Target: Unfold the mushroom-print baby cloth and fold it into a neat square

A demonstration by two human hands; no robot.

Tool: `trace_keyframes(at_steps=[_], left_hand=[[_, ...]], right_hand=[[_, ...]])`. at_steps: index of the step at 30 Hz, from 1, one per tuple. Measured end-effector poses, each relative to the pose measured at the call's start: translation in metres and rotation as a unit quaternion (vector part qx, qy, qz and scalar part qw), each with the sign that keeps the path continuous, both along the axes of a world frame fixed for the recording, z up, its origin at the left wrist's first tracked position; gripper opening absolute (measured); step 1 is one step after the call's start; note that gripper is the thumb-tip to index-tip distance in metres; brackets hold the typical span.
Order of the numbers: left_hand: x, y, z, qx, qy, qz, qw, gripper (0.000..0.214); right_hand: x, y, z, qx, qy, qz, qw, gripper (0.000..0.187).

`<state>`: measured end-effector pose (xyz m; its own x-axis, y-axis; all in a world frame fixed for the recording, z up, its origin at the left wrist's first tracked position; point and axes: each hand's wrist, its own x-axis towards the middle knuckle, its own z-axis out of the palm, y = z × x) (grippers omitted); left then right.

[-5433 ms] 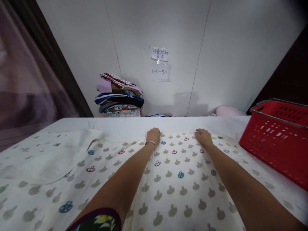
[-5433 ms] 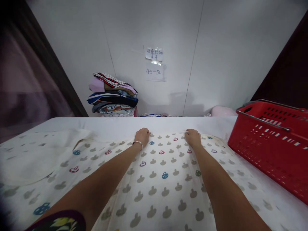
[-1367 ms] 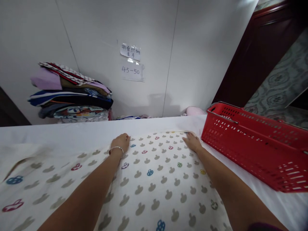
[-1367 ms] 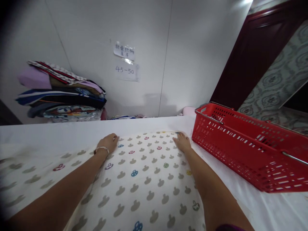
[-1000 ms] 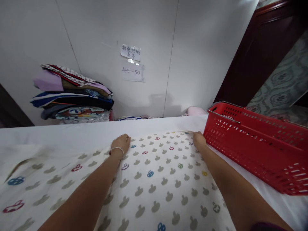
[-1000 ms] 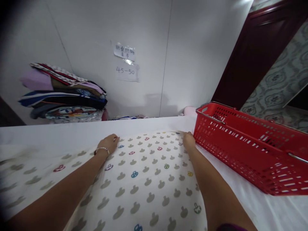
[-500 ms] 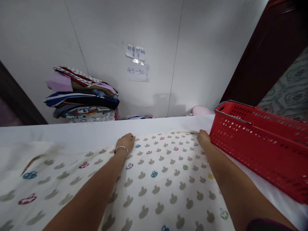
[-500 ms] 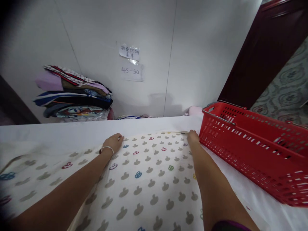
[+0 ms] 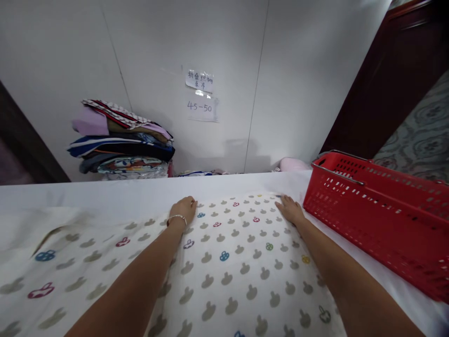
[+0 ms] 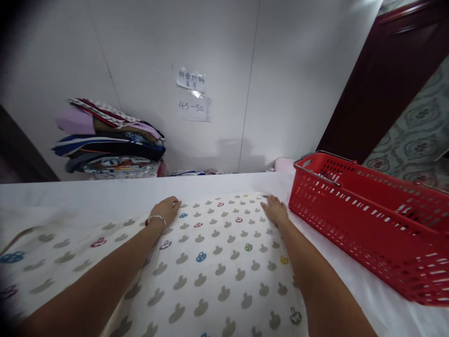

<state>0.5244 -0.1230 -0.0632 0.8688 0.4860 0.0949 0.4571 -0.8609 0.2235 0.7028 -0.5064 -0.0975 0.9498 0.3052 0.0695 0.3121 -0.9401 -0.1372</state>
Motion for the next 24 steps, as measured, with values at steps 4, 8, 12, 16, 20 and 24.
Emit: trace_keyframes(at_steps=[4, 8, 12, 16, 20, 24], left_hand=[[0.0, 0.002, -0.002, 0.007, -0.004, -0.018, 1.0, 0.032], [-0.007, -0.002, 0.001, 0.02, -0.001, -0.038, 0.999, 0.033], [-0.033, -0.016, 0.009, 0.059, -0.015, -0.099, 0.993, 0.037], [-0.086, -0.037, 0.01, 0.068, -0.009, -0.185, 0.98, 0.044], [-0.158, -0.056, -0.008, 0.032, 0.01, -0.249, 0.968, 0.052], [-0.226, -0.073, -0.027, -0.005, 0.023, -0.279, 0.96, 0.057]], right_hand=[[0.002, 0.002, 0.005, -0.01, 0.034, -0.016, 0.999, 0.057], [-0.024, -0.002, 0.01, -0.012, 0.041, -0.015, 0.999, 0.055], [-0.076, -0.027, 0.01, -0.01, 0.046, -0.011, 0.999, 0.052], [-0.136, -0.08, 0.007, -0.001, 0.064, -0.007, 0.998, 0.057], [-0.192, -0.146, -0.004, 0.009, 0.05, -0.03, 0.998, 0.064], [-0.23, -0.2, -0.022, 0.025, 0.012, -0.038, 0.999, 0.063]])
